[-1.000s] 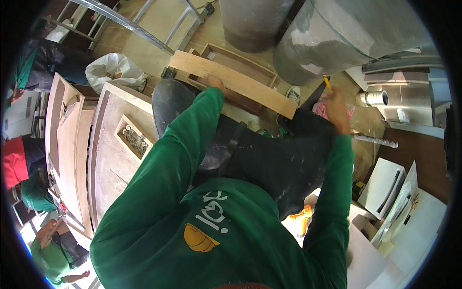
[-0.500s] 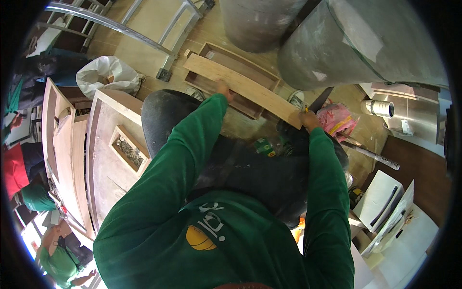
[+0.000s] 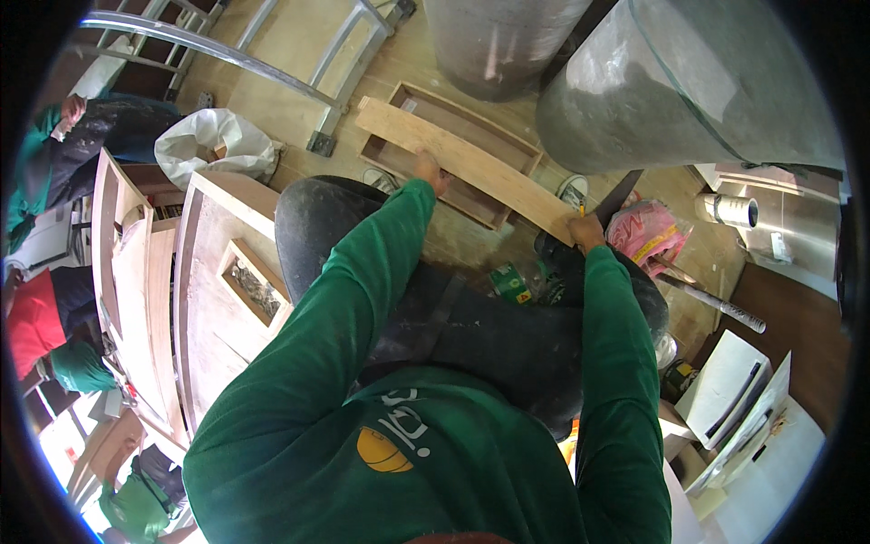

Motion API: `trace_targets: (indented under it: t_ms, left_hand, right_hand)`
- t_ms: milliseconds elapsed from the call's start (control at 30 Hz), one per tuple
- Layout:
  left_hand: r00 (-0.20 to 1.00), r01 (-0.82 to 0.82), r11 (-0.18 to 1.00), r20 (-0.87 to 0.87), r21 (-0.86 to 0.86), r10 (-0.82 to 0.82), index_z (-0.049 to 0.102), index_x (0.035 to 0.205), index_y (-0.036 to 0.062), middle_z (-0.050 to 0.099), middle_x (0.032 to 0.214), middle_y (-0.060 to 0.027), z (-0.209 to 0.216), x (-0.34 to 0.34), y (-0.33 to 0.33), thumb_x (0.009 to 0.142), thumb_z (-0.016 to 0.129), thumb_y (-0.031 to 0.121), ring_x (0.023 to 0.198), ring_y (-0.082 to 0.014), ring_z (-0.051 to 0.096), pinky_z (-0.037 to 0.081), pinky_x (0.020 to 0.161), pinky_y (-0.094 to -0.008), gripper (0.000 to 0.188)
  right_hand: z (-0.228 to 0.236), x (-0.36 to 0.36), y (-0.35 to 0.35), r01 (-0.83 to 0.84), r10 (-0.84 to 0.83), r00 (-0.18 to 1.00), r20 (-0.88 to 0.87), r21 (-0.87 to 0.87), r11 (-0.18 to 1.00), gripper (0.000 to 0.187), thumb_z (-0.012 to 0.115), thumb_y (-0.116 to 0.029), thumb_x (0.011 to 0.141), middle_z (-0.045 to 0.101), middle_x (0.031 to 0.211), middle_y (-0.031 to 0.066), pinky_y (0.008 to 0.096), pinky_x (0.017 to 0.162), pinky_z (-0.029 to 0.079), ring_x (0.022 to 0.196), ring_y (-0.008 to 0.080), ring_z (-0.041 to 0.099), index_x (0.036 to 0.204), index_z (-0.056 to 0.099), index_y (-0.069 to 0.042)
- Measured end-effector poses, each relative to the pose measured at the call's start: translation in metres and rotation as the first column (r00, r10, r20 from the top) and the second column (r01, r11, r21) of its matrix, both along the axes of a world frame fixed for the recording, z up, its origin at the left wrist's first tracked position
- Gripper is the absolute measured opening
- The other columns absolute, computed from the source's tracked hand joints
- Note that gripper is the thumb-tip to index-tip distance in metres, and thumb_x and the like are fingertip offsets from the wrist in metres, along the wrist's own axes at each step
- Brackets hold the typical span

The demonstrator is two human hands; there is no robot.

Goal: The person measures and marks wooden pieces with a tape measure and pencil, then uses a cordless drill to drive screws into the pieces to assemble them. The person also uses a square ruler to mark lines on a longer wooden plank.

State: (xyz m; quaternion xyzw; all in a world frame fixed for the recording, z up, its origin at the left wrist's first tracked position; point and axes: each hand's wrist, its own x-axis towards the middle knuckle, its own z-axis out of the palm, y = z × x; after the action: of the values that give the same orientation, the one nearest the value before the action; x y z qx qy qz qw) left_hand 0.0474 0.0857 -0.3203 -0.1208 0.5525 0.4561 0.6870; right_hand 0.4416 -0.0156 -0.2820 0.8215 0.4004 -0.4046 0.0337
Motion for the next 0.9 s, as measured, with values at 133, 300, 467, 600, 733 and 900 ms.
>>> trace_targets:
  t_ms: [133,300,467,600,733,900]
  left_hand:
    - [0.997,0.061,0.998,-0.043,-0.013,-0.061,0.041,0.165,0.0073,0.049,0.164,-0.0161,-0.006,0.000,-0.003,0.116,0.026,0.064,0.145,-0.0342,0.052,0.041,0.123,-0.0534,0.077]
    - [0.998,-0.006,0.998,-0.059,-0.059,0.003,0.038,0.167,0.0078,0.044,0.168,-0.0178,-0.001,-0.002,0.001,0.115,0.028,0.065,0.150,-0.0342,0.047,0.037,0.127,-0.0534,0.078]
    - [1.000,-0.017,1.000,-0.001,0.010,0.017,0.036,0.168,0.0090,0.039,0.172,-0.0169,-0.014,-0.014,-0.001,0.114,0.034,0.065,0.155,-0.0351,0.042,0.035,0.128,-0.0516,0.078]
    - [0.998,-0.015,1.000,0.058,-0.009,0.015,0.045,0.162,0.0126,0.045,0.165,-0.0171,-0.013,0.006,-0.008,0.114,0.053,0.055,0.149,-0.0362,0.046,0.040,0.125,-0.0544,0.065]
    - [0.954,0.269,0.959,0.111,0.090,-0.278,0.055,0.153,0.0172,0.051,0.156,-0.0149,-0.038,0.015,-0.025,0.109,0.071,0.041,0.138,-0.0345,0.054,0.047,0.118,-0.0524,0.053]
    - [0.890,0.430,0.902,0.156,0.034,-0.429,0.060,0.147,0.0177,0.059,0.142,-0.0087,-0.013,0.080,-0.060,0.105,0.077,0.040,0.127,-0.0308,0.059,0.049,0.115,-0.0525,0.051]
  right_hand:
    - [-0.005,0.008,-0.001,-0.019,0.018,0.999,0.039,0.015,1.000,0.066,0.066,-0.033,0.098,0.069,0.132,0.0385,0.0523,0.104,0.056,0.126,0.0507,0.068,0.141,0.055,0.017]
    - [0.003,-0.007,-0.002,-0.093,0.087,0.993,0.083,0.068,0.993,0.057,0.064,-0.031,0.097,0.071,0.130,0.0370,0.0536,0.106,0.055,0.125,0.0507,0.068,0.133,0.062,0.014]
    - [0.022,-0.021,-0.004,-0.142,0.132,0.987,0.096,0.106,0.984,0.051,0.063,-0.027,0.095,0.071,0.127,0.0371,0.0543,0.106,0.055,0.123,0.0501,0.069,0.126,0.068,0.013]
    - [0.009,-0.007,-0.003,-0.215,0.208,0.971,0.115,0.047,0.976,0.054,0.070,-0.028,0.091,0.073,0.125,0.0368,0.0527,0.105,0.056,0.121,0.0520,0.070,0.126,0.068,0.013]
    - [0.025,-0.030,0.004,-0.100,0.092,0.992,0.091,0.084,0.991,0.050,0.063,-0.025,0.093,0.071,0.127,0.0377,0.0533,0.107,0.054,0.124,0.0521,0.068,0.126,0.068,0.012]
    - [0.034,-0.030,-0.009,-0.103,0.088,0.987,0.135,0.105,0.989,0.048,0.060,-0.024,0.096,0.071,0.129,0.0371,0.0549,0.108,0.054,0.123,0.0516,0.069,0.129,0.065,0.011]
